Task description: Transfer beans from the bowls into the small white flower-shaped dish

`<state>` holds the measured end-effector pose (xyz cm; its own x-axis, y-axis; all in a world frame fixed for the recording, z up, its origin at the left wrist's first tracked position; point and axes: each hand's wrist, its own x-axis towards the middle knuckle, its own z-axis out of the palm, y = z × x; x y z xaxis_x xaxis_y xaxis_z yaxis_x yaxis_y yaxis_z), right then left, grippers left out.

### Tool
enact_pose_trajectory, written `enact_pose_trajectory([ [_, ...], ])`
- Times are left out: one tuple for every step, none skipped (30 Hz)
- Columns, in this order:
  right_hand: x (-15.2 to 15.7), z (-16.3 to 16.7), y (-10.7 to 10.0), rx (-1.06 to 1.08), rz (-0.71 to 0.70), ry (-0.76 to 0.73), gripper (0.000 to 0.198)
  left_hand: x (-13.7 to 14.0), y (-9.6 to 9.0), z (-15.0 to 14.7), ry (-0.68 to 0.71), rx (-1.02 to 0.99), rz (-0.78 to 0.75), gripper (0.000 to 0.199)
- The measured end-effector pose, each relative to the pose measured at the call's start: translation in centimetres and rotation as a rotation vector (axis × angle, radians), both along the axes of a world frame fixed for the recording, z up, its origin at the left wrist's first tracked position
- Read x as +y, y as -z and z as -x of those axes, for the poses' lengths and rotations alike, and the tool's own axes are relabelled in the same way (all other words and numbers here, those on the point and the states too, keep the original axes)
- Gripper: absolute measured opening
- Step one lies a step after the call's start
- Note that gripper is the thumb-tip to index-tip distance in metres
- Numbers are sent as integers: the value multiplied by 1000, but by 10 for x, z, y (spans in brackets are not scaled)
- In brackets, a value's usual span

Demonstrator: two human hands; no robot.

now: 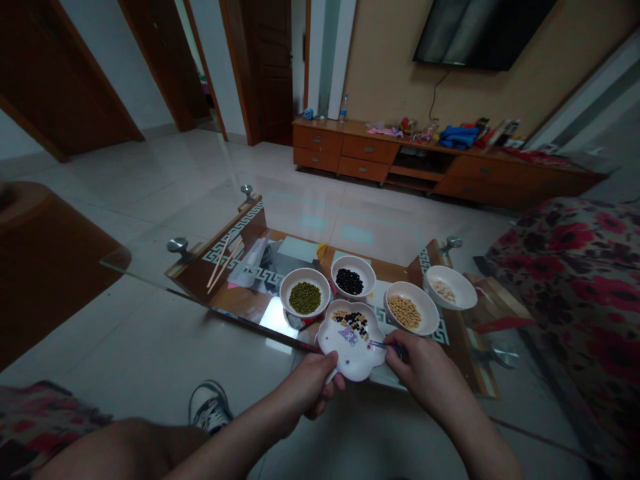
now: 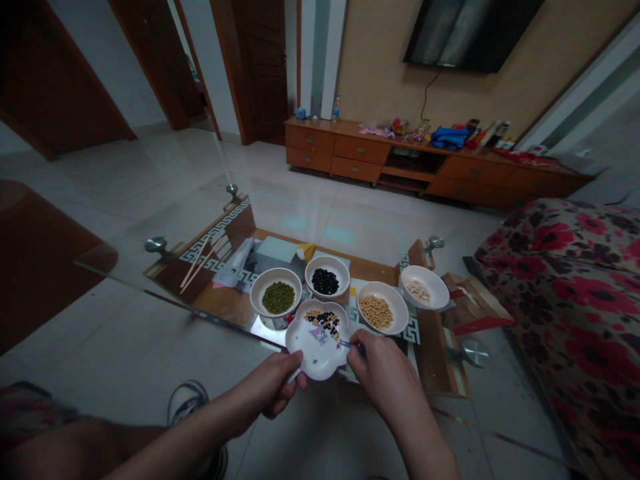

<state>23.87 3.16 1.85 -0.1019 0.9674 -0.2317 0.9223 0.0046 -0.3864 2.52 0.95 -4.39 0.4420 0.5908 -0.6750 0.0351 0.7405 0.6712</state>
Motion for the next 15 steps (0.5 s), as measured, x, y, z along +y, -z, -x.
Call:
enact_pose_trajectory([
  [0, 0, 0, -6, 3, 1, 25, 0, 0, 0, -1, -1, 1, 54],
  [0, 0, 0, -13, 5, 1, 26, 0, 1, 0, -1, -2, 4, 54],
  [0, 0, 0, -18, 7, 0, 25, 0, 1, 1, -1, -2, 7, 53],
  [0, 0, 0, -21, 8, -1, 25, 0, 1, 1, 1, -1, 8, 53],
  [0, -1, 1, -24, 6, -1, 25, 0, 1, 1, 3, 0, 10, 53],
  [0, -1, 2, -25, 3, -2, 25, 0, 1, 1, 4, 2, 9, 53],
  [1, -1, 2, -26, -1, -3, 25, 0, 0, 1, 5, 2, 7, 53],
  [1, -1, 3, -29, -4, -2, 25, 0, 0, 1, 6, 1, 5, 53],
  [1, -1, 3, -32, -3, -2, 25, 0, 0, 1, 6, 0, 5, 53],
  [1, -1, 3, -36, -1, 0, 25, 0, -1, 1, 7, -2, 6, 53],
  [1, -1, 3, -41, 5, 1, 25, 0, -1, 1, 10, -1, 10, 53],
  [1, -1, 3, -47, 12, 2, 25, 0, -2, 1, 6, -4, 7, 52],
  [1, -1, 3, -53, 18, 3, 24, 1, -2, 1, 6, 0, 5, 51],
  [1, -1, 2, -56, 24, -1, 24, 1, -2, 0, 8, 2, 5, 52],
  [1, -1, 2, -59, 28, -2, 24, 1, -2, 0, 7, 4, 7, 51],
])
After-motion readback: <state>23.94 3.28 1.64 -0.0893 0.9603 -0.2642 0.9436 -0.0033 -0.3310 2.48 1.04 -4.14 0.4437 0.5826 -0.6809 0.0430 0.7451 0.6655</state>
